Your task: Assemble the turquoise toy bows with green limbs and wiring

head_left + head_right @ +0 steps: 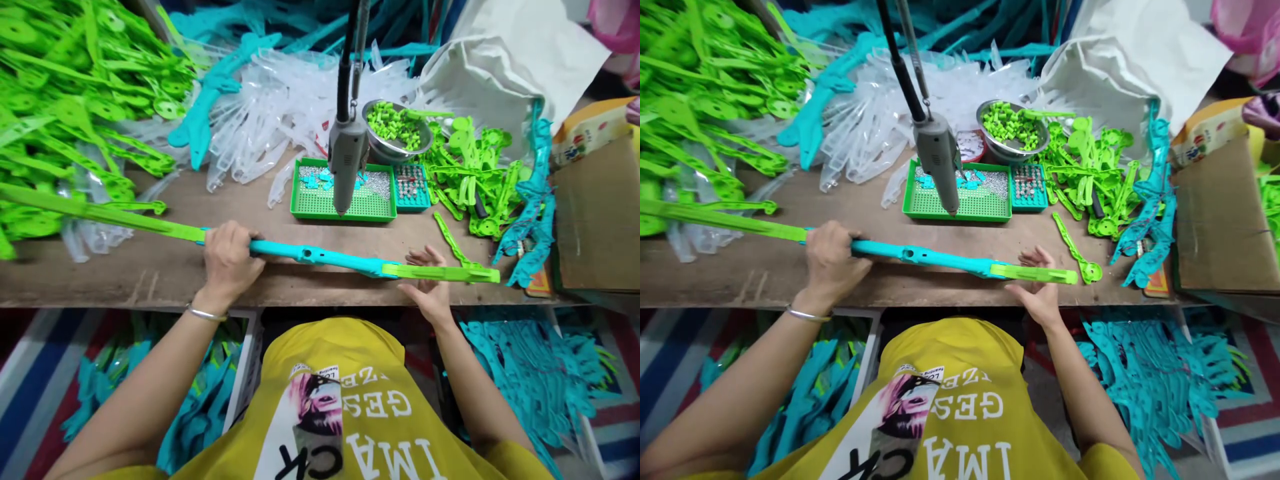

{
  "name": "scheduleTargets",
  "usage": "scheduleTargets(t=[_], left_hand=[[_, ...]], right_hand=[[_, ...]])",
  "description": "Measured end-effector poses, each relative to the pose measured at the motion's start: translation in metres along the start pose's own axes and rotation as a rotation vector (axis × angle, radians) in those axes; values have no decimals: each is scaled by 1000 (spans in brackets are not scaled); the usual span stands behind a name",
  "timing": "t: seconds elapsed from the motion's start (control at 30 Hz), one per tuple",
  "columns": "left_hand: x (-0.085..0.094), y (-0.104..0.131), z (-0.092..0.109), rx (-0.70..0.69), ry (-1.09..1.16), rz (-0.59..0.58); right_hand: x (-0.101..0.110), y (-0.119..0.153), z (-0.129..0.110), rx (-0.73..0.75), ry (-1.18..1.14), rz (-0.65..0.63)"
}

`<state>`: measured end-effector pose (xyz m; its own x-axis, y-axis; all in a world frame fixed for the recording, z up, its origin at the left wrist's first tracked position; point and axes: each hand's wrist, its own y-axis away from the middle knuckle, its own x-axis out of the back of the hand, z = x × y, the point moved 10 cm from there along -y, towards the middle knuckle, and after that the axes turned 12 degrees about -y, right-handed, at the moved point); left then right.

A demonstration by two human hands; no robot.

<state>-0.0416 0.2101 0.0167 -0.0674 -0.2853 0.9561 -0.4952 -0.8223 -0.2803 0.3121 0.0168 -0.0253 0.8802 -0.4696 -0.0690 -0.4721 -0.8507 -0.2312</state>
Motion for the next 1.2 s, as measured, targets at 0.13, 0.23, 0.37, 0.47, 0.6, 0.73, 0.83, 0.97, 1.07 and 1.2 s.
scheduleTargets(t=[0.13, 0.23, 0.37, 0.47, 0.6, 0.73, 0.83, 0.97, 1.07, 1.2], left_hand=[[17, 3, 23, -118, 44, 41], [53, 6, 63, -260, 171, 107], [94, 6, 127, -425, 225, 190], [90, -1, 161, -509, 135, 155], [68, -10, 176, -572, 67, 59], [70, -8, 176, -585, 57, 89], [77, -5, 182, -566, 31, 117], [71, -2, 205, -580, -1, 86], [62, -1, 219, -624, 47, 57], [64, -1, 219, -669, 87, 97]], right_hand=[[-19, -1, 16, -106, -82, -148], [-19, -2, 19, -98, -36, -145], [-17, -4, 19, -70, 41, -163], [-20, -5, 16, -54, 34, -189], [-27, -7, 4, 30, 49, -174], [-28, -6, 1, 48, 134, -136], [-28, -5, 0, 51, 178, -135], [-36, -4, 3, 33, 154, -169], [-38, -4, 6, -3, 92, -137], [-44, -5, 10, -72, -6, -157]])
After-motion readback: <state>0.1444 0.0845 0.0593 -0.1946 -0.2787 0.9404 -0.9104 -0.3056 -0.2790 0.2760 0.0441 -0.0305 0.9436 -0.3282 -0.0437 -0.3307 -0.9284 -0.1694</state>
